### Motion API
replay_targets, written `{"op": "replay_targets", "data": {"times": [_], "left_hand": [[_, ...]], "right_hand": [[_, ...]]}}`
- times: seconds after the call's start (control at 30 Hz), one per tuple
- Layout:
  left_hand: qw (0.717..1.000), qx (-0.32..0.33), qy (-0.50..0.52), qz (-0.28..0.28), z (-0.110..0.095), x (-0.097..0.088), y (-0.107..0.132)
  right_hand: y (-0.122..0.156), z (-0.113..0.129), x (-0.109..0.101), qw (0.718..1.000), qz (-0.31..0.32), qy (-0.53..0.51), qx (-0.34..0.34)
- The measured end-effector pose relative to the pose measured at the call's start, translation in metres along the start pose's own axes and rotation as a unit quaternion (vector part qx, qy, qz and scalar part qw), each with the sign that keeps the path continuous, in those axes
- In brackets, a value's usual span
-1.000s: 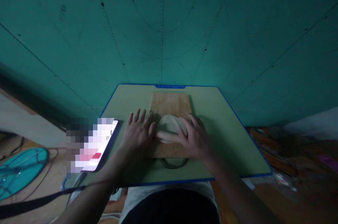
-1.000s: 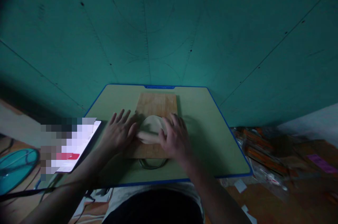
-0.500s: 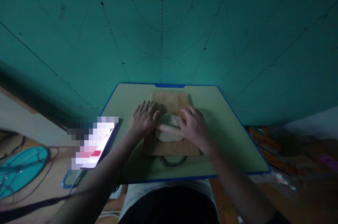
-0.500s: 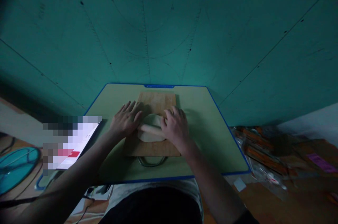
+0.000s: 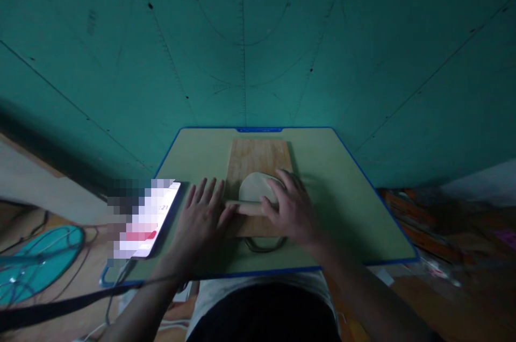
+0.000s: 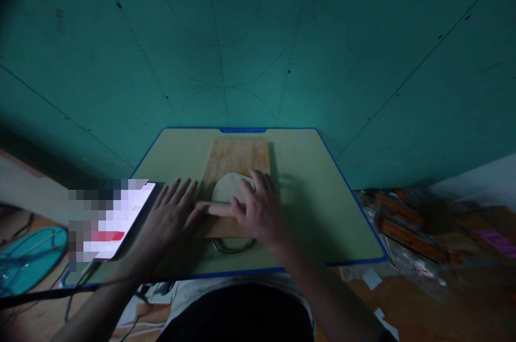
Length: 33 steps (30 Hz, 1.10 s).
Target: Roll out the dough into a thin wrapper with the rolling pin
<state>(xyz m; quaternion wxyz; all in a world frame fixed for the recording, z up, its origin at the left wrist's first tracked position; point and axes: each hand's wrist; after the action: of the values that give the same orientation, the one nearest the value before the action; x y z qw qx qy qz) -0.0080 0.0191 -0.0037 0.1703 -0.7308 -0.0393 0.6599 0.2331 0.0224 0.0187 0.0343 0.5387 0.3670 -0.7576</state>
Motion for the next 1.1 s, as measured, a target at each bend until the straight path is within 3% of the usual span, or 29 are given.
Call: {"op": "replay_targets", "data": {"times": [0.23, 0.37, 0.43, 0.5, 0.6, 0.73, 0.83, 0.97, 1.1], "left_hand": [[0.996, -0.086, -0.022, 0.003, -0.022, -0.004, -0.063], [0.996, -0.090, 0.000, 0.022, -0.022, 0.000, -0.098], [0.997, -0.081, 0.002, 0.013, -0.021, 0.002, -0.104], [0.998, -0.065, 0.000, 0.003, -0.020, 0.003, -0.098], [0.998, -0.054, -0.001, -0.009, -0.020, 0.002, -0.070], [0.997, -0.071, 0.005, 0.007, -0.021, -0.006, -0.031], [0.998, -0.039, 0.043, 0.023, -0.025, -0.014, -0.016], [0.994, 0.012, 0.104, 0.027, -0.037, -0.020, -0.015], [0.995, -0.034, 0.094, -0.005, -0.051, -0.020, -0.034]], "right_hand": [[-0.051, -0.043, 0.011, 0.999, 0.019, 0.022, 0.043], [-0.075, -0.058, 0.015, 0.996, 0.058, 0.029, 0.069], [-0.076, -0.058, 0.014, 0.994, 0.070, 0.021, 0.077], [-0.065, -0.051, 0.012, 0.996, 0.059, 0.009, 0.069], [-0.034, -0.030, 0.007, 0.999, 0.016, 0.000, 0.031], [0.008, -0.005, 0.001, 1.000, 0.026, -0.007, -0.005], [0.025, -0.006, -0.002, 0.999, 0.032, -0.003, 0.009], [0.035, -0.026, -0.007, 0.999, 0.006, 0.001, 0.045], [0.038, -0.033, -0.011, 0.998, 0.016, 0.015, 0.058]]}}
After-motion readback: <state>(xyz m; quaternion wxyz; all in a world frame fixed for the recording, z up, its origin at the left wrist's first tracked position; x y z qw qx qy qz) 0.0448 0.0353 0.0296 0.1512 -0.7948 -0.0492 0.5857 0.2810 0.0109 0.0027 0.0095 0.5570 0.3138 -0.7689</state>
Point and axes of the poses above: each hand's wrist, its own y-axis away from the middle knuckle, its own x-axis out of the palm, z = x × y, and after that the axes turned 13 degrees about -x, right-handed
